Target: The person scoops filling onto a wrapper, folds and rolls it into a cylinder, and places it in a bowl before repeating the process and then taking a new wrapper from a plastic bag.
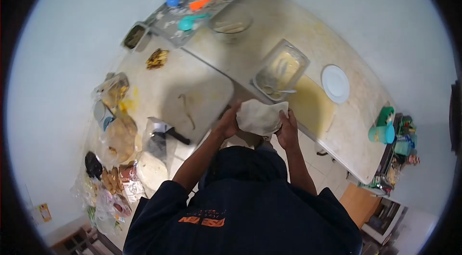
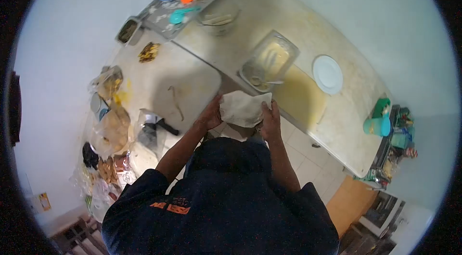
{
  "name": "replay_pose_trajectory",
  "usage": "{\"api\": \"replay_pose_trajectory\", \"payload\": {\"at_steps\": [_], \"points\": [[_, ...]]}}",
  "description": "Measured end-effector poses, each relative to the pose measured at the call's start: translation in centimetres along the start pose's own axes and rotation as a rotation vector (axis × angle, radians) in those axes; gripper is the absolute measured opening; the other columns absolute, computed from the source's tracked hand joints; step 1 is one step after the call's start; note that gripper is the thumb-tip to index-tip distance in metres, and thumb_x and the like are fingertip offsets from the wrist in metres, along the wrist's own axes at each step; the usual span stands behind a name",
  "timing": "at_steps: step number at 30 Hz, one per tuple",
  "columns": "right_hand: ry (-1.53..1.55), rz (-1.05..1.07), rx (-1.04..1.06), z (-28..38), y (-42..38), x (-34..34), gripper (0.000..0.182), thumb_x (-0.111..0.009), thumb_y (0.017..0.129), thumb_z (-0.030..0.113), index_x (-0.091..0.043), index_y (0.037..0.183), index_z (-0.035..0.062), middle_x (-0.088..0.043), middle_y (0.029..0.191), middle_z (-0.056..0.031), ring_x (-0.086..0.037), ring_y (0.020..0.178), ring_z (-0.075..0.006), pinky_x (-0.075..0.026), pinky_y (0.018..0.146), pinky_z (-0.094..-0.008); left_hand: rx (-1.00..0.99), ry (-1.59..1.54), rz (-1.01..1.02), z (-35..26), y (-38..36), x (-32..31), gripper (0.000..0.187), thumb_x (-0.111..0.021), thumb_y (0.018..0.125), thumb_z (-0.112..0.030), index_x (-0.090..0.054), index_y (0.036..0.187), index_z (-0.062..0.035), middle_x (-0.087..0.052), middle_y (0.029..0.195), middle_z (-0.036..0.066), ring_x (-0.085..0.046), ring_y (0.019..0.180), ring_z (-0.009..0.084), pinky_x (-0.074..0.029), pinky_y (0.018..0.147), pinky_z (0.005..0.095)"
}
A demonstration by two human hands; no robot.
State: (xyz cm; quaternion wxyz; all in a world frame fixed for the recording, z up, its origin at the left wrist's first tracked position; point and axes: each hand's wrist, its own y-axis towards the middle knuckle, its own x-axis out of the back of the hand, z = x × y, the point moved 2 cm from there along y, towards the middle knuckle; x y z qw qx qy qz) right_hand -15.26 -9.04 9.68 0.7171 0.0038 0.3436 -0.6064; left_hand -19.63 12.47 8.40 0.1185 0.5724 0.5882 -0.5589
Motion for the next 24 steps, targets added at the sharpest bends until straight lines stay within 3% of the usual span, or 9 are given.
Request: {"api": "replay_pose_trajectory", "payload": {"at_steps": [3,6,11,14,17,21,23,24], "points": [[-0.110,-0.126,-0.008,3.0,-1.3,5.8,0.038,-0.057,0.097,0.010,-0.041,0.131,0.0062,-0.060,0.118,-0.0111,-0.063,0.108,-0.0258,-0.060,0.084,-0.0443,0.037,0.425,-0.036,4.5,5.0,-3.1,0.050,-0.071,0.090,-0.021,-0.053,0.132,-0.0016,-0.060,0.129,0.010,-0.061,0.114,0.0232,-0.048,0.101,0.0399],[-0.101,-0.256,-0.067,4.7,-0.6,11.8,0.046,-0.062,0.093,0.007,-0.039,0.133,0.0059,-0.059,0.119,-0.0136,-0.063,0.109,-0.0276,-0.059,0.087,-0.0485,0.033,0.543,0.024,7.1,9.7,-6.9,0.050,-0.076,0.083,-0.004,-0.055,0.128,0.0007,-0.061,0.125,0.011,-0.062,0.110,0.0228,-0.052,0.095,0.0392],[-0.086,-0.266,0.013,11.2,1.2,16.6,0.050,-0.063,0.093,0.005,-0.039,0.136,0.0065,-0.061,0.116,-0.0142,-0.064,0.101,-0.0245,-0.058,0.082,-0.0401,-0.161,0.512,0.028,8.6,15.2,-14.7,0.070,-0.079,0.078,-0.002,-0.041,0.137,-0.0024,-0.061,0.116,0.011,-0.062,0.105,0.0221,-0.056,0.083,0.0351],[-0.144,-0.274,0.055,14.0,3.0,18.8,0.053,-0.062,0.092,0.005,-0.036,0.138,0.0058,-0.062,0.113,-0.0169,-0.063,0.102,-0.0248,-0.057,0.085,-0.0422,-0.227,0.543,0.045,9.7,18.8,-15.5,0.073,-0.082,0.076,-0.005,-0.041,0.136,-0.0025,-0.060,0.117,0.013,-0.062,0.105,0.0234,-0.057,0.084,0.0368],[-0.302,-0.300,0.071,13.3,4.5,21.7,0.051,-0.064,0.092,0.007,-0.039,0.136,0.0043,-0.063,0.112,-0.0157,-0.066,0.095,-0.0238,-0.059,0.079,-0.0384,-0.243,0.835,-0.142,10.5,20.4,-15.6,0.077,-0.083,0.074,-0.007,-0.039,0.137,-0.0019,-0.062,0.111,0.015,-0.065,0.096,0.0238,-0.058,0.078,0.0372],[-0.509,-0.348,-0.136,6.5,6.1,30.5,0.053,-0.067,0.088,0.009,-0.041,0.133,0.0023,-0.065,0.106,-0.0185,-0.069,0.085,-0.0257,-0.058,0.073,-0.0374,0.008,1.102,-0.142,13.3,22.9,-11.1,0.068,-0.079,0.079,-0.013,-0.041,0.132,0.0021,-0.064,0.101,0.015,-0.067,0.078,0.0222,-0.059,0.066,0.0356],[-0.970,-0.393,0.039,6.8,5.6,31.2,0.051,-0.067,0.086,0.008,-0.044,0.131,0.0018,-0.066,0.101,-0.0191,-0.069,0.083,-0.0263,-0.057,0.072,-0.0370,0.153,1.279,-0.276,12.7,20.8,-11.8,0.058,-0.075,0.083,-0.016,-0.045,0.128,0.0041,-0.066,0.096,0.015,-0.067,0.071,0.0210,-0.058,0.060,0.0340],[-1.197,-0.402,0.132,7.2,5.7,30.8,0.050,-0.067,0.085,0.008,-0.045,0.130,0.0016,-0.066,0.099,-0.0195,-0.069,0.082,-0.0266,-0.056,0.071,-0.0368,0.166,1.186,-0.201,12.8,20.5,-10.9,0.050,-0.073,0.085,-0.018,-0.049,0.123,0.0047,-0.066,0.093,0.015,-0.067,0.070,0.0206,-0.057,0.059,0.0332]]}}
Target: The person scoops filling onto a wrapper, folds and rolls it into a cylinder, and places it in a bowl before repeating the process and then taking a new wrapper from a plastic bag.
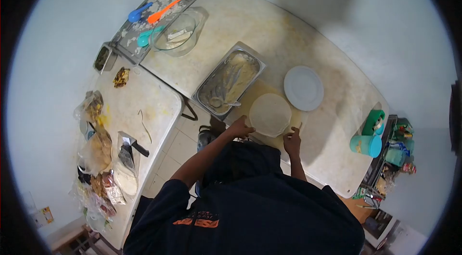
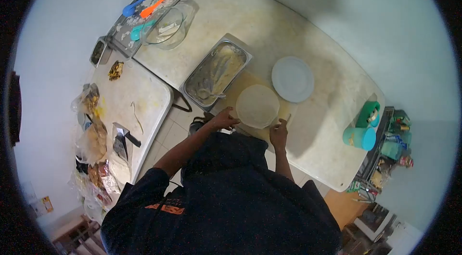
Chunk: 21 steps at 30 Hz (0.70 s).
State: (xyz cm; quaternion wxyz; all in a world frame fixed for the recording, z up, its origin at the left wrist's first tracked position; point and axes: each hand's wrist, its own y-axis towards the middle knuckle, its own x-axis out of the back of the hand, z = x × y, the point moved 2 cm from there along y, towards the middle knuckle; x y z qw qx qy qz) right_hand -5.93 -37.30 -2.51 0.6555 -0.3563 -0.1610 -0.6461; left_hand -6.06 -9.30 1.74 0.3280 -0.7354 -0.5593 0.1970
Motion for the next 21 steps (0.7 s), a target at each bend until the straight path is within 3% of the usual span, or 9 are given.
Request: {"api": "replay_pose_trajectory", "payload": {"at_steps": [2,6,8,11,13,14,15,19,21], "points": [[0.025,-0.029,0.148,2.4,0.7,0.3,0.040,-0.065,0.086,0.007,-0.051,0.123,0.0013,-0.066,0.092,-0.0164,-0.067,0.080,-0.0249,-0.054,0.069,-0.0372,-0.051,-0.171,0.144,2.0,-0.2,1.3,0.038,-0.069,0.089,-0.022,-0.057,0.112,0.0059,-0.068,0.089,0.014,-0.068,0.068,0.0198,-0.055,0.058,0.0315],[0.125,0.028,0.462,12.1,3.9,-1.2,0.024,-0.062,0.089,0.008,-0.060,0.112,0.0024,-0.066,0.093,-0.0142,-0.066,0.082,-0.0250,-0.053,0.069,-0.0358,-0.064,-0.029,0.125,1.9,-3.9,5.0,0.034,-0.066,0.092,-0.027,-0.066,0.096,0.0068,-0.069,0.077,0.012,-0.068,0.065,0.0197,-0.055,0.056,0.0304],[0.148,0.177,0.577,16.1,5.7,-3.8,0.018,-0.063,0.090,0.012,-0.059,0.103,0.0011,-0.062,0.099,-0.0210,-0.065,0.089,-0.0351,-0.053,0.077,-0.0436,-0.050,0.058,0.073,4.9,-3.7,7.3,0.035,-0.066,0.092,-0.028,-0.068,0.092,0.0070,-0.069,0.074,0.011,-0.068,0.063,0.0196,-0.055,0.056,0.0304],[-0.236,0.394,0.649,20.8,6.0,-7.9,0.019,-0.062,0.090,0.018,-0.059,0.099,0.0018,-0.062,0.098,-0.0206,-0.064,0.093,-0.0383,-0.053,0.079,-0.0463,0.071,0.173,-0.111,8.6,-3.3,10.9,0.034,-0.067,0.091,-0.026,-0.068,0.096,0.0081,-0.070,0.073,0.012,-0.068,0.063,0.0194,-0.055,0.056,0.0305],[-0.418,0.476,0.629,22.8,5.4,-10.4,0.018,-0.063,0.088,0.019,-0.059,0.093,0.0018,-0.062,0.092,-0.0183,-0.063,0.093,-0.0383,-0.051,0.079,-0.0475,0.048,-0.006,-0.200,9.0,-3.9,12.4,0.034,-0.068,0.090,-0.024,-0.067,0.100,0.0089,-0.070,0.075,0.014,-0.068,0.063,0.0197,-0.056,0.056,0.0305],[-0.446,0.485,0.636,22.9,5.5,-11.3,0.019,-0.063,0.088,0.020,-0.060,0.093,0.0024,-0.062,0.092,-0.0186,-0.063,0.094,-0.0386,-0.051,0.080,-0.0475,0.035,-0.097,-0.244,8.9,-4.0,13.1,0.035,-0.068,0.089,-0.023,-0.066,0.102,0.0092,-0.070,0.076,0.015,-0.068,0.063,0.0198,-0.056,0.057,0.0305],[-0.476,0.493,0.644,22.7,5.7,-12.4,0.019,-0.063,0.088,0.021,-0.060,0.094,0.0029,-0.062,0.092,-0.0189,-0.063,0.094,-0.0388,-0.052,0.080,-0.0475,0.060,-0.171,-0.278,8.1,-4.4,13.5,0.041,-0.064,0.092,-0.021,-0.060,0.115,0.0128,-0.070,0.084,0.018,-0.069,0.072,0.0202,-0.056,0.062,0.0297],[-0.629,0.537,0.714,22.2,7.3,-14.4,0.022,-0.063,0.087,0.021,-0.062,0.102,0.0054,-0.062,0.096,-0.0190,-0.063,0.095,-0.0388,-0.053,0.082,-0.0470,-0.078,-0.304,-0.365,9.6,-2.5,15.7,0.059,-0.066,0.092,-0.022,-0.043,0.132,0.0158,-0.070,0.099,0.023,-0.071,0.083,0.0249,-0.059,0.070,0.0325],[-0.787,0.616,0.775,23.1,8.6,-13.9,0.037,-0.071,0.080,0.012,-0.057,0.113,0.0031,-0.061,0.104,-0.0194,-0.066,0.098,-0.0358,-0.056,0.081,-0.0431,-0.035,-0.399,-0.341,8.2,-2.9,16.4,0.067,-0.070,0.089,-0.021,-0.039,0.136,0.0144,-0.068,0.105,0.025,-0.071,0.084,0.0282,-0.059,0.072,0.0336]]}}
